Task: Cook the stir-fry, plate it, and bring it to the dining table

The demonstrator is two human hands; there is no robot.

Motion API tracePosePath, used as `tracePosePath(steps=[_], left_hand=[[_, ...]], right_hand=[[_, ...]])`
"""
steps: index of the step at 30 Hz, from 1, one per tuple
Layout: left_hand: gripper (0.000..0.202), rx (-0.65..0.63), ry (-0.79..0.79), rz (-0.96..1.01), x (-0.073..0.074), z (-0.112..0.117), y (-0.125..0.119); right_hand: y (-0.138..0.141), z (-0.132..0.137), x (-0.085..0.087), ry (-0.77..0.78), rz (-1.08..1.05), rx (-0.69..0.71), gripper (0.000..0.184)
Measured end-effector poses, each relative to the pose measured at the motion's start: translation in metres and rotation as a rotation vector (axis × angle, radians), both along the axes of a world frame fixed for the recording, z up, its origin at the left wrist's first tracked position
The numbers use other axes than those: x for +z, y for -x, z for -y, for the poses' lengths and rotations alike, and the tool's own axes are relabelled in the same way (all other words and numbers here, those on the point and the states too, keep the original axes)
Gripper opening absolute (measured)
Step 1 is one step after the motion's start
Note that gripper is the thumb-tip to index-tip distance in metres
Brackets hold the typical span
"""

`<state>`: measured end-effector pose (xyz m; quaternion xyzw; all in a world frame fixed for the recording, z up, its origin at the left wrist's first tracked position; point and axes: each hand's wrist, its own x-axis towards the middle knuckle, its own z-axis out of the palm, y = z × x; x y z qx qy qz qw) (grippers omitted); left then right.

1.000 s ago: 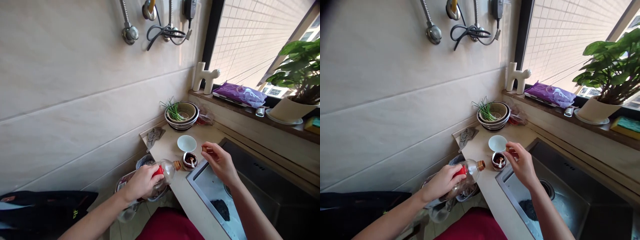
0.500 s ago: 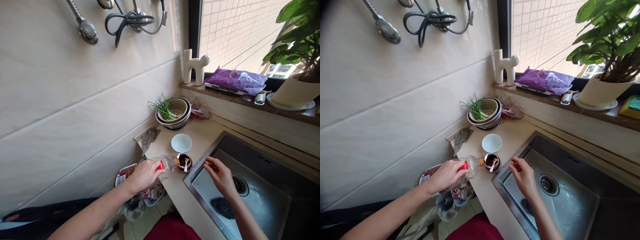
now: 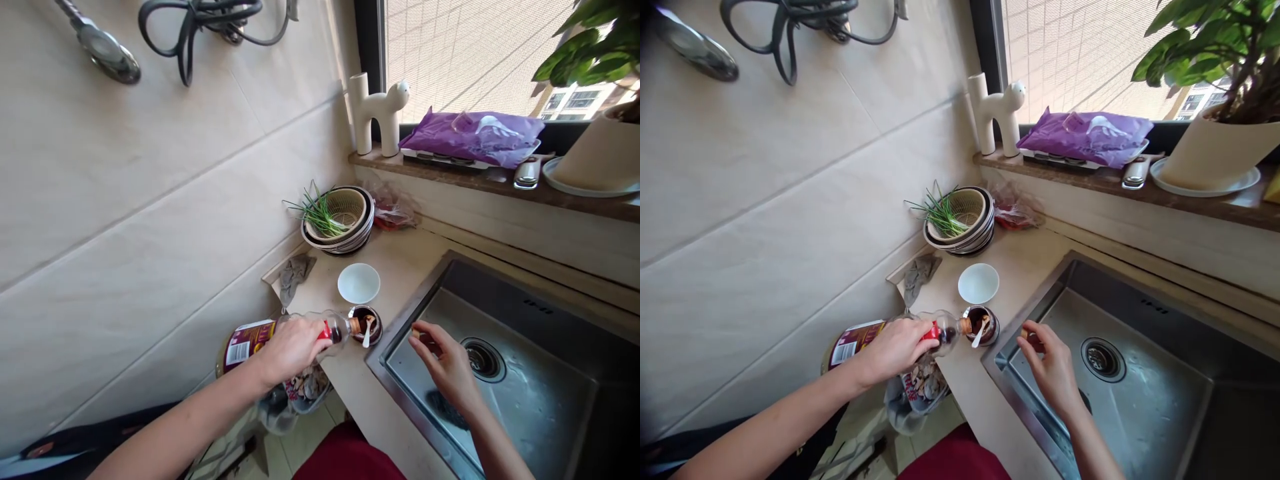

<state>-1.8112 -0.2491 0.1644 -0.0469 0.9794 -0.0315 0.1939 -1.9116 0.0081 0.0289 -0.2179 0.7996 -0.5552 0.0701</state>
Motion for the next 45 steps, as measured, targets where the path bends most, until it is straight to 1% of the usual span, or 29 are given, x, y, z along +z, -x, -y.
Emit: tracePosePath(steps=[7, 17, 29, 33, 40, 45], left_hand=[[0.031, -0.018, 0.072, 0.053, 0.005, -0.006, 0.009], [0.032, -0.053, 0.11, 0.062, 0.005, -0.006, 0.015], [0.028, -0.099, 0.117, 0.061, 0.009, -0.012, 0.02], [0.026, -0.098, 0.099, 0.075, 0.01, -0.013, 0.022], [0.027, -0.087, 0.126, 0.09, 0.016, -0.019, 0.027], [0.024, -0.1, 0.126, 0.086, 0.019, -0.02, 0.03]], right_hand=[[-0.002, 0.002, 0.001, 0.008, 0.031, -0.008, 0.029], [-0.004, 0.0, -0.005, 0.015, 0.052, 0.001, 0.029], [-0.007, -0.002, -0.005, 0.023, 0.086, 0.001, 0.031], [-0.008, -0.001, -0.007, 0.018, 0.101, 0.012, 0.031], [-0.009, -0.002, -0.008, 0.026, 0.117, 0.008, 0.032], [-0.01, -0.002, -0.01, 0.035, 0.135, 0.007, 0.032]])
